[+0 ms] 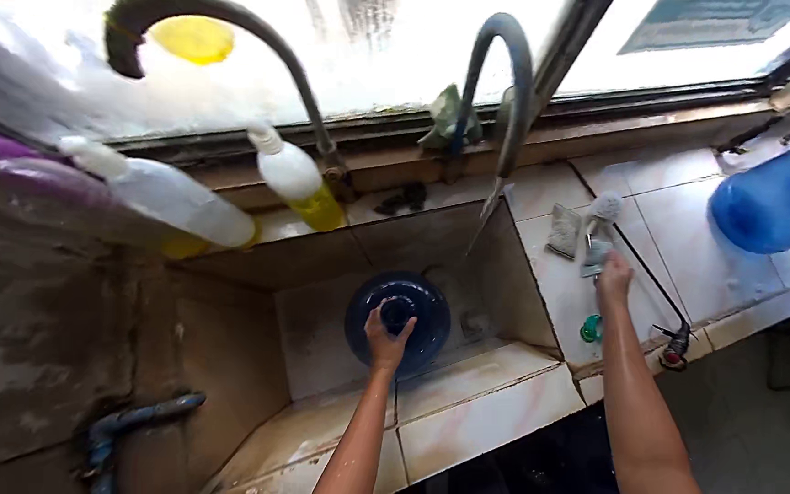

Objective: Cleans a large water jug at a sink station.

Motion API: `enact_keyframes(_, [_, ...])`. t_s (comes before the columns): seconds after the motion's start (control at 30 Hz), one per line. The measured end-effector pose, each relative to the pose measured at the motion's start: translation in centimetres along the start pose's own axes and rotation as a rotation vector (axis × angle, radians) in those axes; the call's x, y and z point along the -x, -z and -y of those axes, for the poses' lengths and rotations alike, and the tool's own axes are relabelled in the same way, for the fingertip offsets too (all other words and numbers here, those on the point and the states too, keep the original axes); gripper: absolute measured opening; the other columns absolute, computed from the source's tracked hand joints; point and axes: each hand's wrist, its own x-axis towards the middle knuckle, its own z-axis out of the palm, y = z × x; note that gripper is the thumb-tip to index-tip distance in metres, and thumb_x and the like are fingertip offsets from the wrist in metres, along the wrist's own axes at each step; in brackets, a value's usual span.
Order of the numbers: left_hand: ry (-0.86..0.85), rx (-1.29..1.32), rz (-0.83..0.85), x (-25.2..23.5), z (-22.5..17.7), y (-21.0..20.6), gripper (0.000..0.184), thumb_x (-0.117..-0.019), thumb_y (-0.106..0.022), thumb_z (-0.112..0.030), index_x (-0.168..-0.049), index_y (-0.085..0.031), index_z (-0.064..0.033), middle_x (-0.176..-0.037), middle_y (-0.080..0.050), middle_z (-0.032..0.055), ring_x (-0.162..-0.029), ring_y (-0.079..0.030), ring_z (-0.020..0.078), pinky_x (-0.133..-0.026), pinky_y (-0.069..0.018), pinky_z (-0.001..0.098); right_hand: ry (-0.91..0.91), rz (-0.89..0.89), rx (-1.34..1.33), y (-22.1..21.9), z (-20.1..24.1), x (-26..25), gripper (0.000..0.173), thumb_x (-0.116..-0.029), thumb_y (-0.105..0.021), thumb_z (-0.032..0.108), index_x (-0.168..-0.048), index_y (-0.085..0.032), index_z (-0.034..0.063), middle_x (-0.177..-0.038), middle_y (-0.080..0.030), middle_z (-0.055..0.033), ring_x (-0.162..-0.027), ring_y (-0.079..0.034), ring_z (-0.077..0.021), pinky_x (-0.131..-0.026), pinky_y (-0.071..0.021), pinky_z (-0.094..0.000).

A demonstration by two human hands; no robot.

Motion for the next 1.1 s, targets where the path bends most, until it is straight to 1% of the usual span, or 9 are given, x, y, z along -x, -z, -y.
enact_keyframes(0.13, [0.050,0.014,0.156,-0.3,-1.4,0.3,0.079,-0.0859,-0.080,-0.035,-0.145,-0.049,0.0061,-0.148,-0.052,0.0258,-0.143,-0.043,0.0418,-0.124,-0.0230,0.0556,0.404,0.514,0.158,-10.0,9.2,13.9,0.031,-0.1028,-0.063,0.023,-0.117,-0.067,-0.0038,-0.112,-0.070,-0.0207,-0.103,-0.069,-0.0294,-0.094,-0.0557,-0.0488])
enact_keyframes(0.27, [0.058,0.032,0.205,-0.2,-2.0,0.2,0.071,-0.0882,-0.074,-0.016,-0.146,-0.044,0.0126,-0.149,-0.048,0.0307,-0.145,-0.041,0.0444,-0.125,-0.0201,0.0572,0.852,0.685,0.585,-19.0,12.1,22.8,0.024,-0.1030,-0.055,0.012,-0.111,-0.069,-0.0058,-0.112,-0.069,-0.0249,-0.106,-0.068,-0.0405,-0.095,-0.0515,-0.0538])
enact_keyframes(0.4, [0.086,0.064,0.239,-0.5,-1.8,1.6,0.073,-0.0909,-0.073,-0.017,-0.150,-0.040,0.0120,-0.154,-0.044,0.0295,-0.149,-0.036,0.0429,-0.127,-0.0158,0.0541,0.713,1.118,0.940,-19.4,17.1,23.3,0.030,-0.1014,-0.052,0.004,-0.127,-0.062,-0.0075,-0.134,-0.058,-0.0283,-0.129,-0.054,-0.0438,-0.109,-0.0414,-0.0578])
enact_keyframes(0.47, [0.066,0.059,0.259,-0.7,-1.6,1.9,0.073,-0.0923,-0.074,-0.024,-0.150,-0.042,0.0085,-0.155,-0.045,0.0263,-0.150,-0.036,0.0391,-0.127,-0.0163,0.0535,0.645,1.293,1.045,-20.0,18.8,22.2,0.030,-0.1006,-0.056,0.004,-0.127,-0.060,-0.0100,-0.134,-0.057,-0.0307,-0.130,-0.053,-0.0457,-0.108,-0.0414,-0.0616])
enact_keyframes(0.67, [0.000,0.003,0.290,-0.8,-1.1,2.3,0.067,-0.0945,-0.070,-0.022,-0.149,-0.045,0.0070,-0.153,-0.048,0.0243,-0.149,-0.038,0.0375,-0.127,-0.0191,0.0519,0.500,1.068,1.015,-21.5,19.0,24.3,0.029,-0.1006,-0.059,0.010,-0.123,-0.065,-0.0063,-0.128,-0.064,-0.0282,-0.125,-0.059,-0.0442,-0.102,-0.0460,-0.0618])
enact_keyframes(0.73, [-0.046,0.043,0.250,-0.9,-0.2,2.3,0.069,-0.0940,-0.072,-0.027,-0.149,-0.046,0.0057,-0.152,-0.049,0.0247,-0.146,-0.041,0.0390,-0.125,-0.0221,0.0560,0.478,1.096,0.814,-20.6,19.3,22.3,0.047,-0.0905,-0.075,0.010,-0.132,-0.059,-0.0036,-0.119,-0.066,-0.0288,-0.113,-0.064,-0.0453,-0.097,-0.0490,-0.0639])
enact_keyframes(0.8, [-0.061,0.042,0.229,-0.8,-0.1,2.1,0.069,-0.0931,-0.074,-0.030,-0.148,-0.048,0.0028,-0.150,-0.052,0.0232,-0.144,-0.044,0.0384,-0.124,-0.0243,0.0570,0.478,0.976,0.699,-20.8,18.4,20.9,0.062,-0.0859,-0.077,0.003,-0.141,-0.048,0.0048,-0.113,-0.068,-0.0272,-0.104,-0.068,-0.0462,-0.087,-0.0542,-0.0646])
enact_keyframes(0.93, [-0.048,-0.054,0.233,-0.5,-0.9,1.2,0.071,-0.0905,-0.075,-0.024,-0.150,-0.046,0.0025,-0.150,-0.052,0.0227,-0.142,-0.046,0.0403,-0.123,-0.0253,0.0572,0.399,0.754,0.751,-24.6,13.5,21.1,0.065,-0.0877,-0.073,0.005,-0.147,-0.048,0.0048,-0.134,-0.056,-0.0324,-0.124,-0.055,-0.0513,-0.098,-0.0447,-0.0700])
enact_keyframes(1.1, [-0.087,-0.100,0.154,-0.2,0.5,1.1,0.076,-0.0912,-0.074,-0.034,-0.147,-0.045,0.0080,-0.147,-0.054,0.0266,-0.139,-0.049,0.0439,-0.121,-0.0271,0.0591,0.332,0.956,0.641,-21.8,17.2,20.6,0.060,-0.0889,-0.077,0.019,-0.143,-0.053,0.0099,-0.135,-0.059,-0.0238,-0.123,-0.060,-0.0420,-0.096,-0.0498,-0.0633])
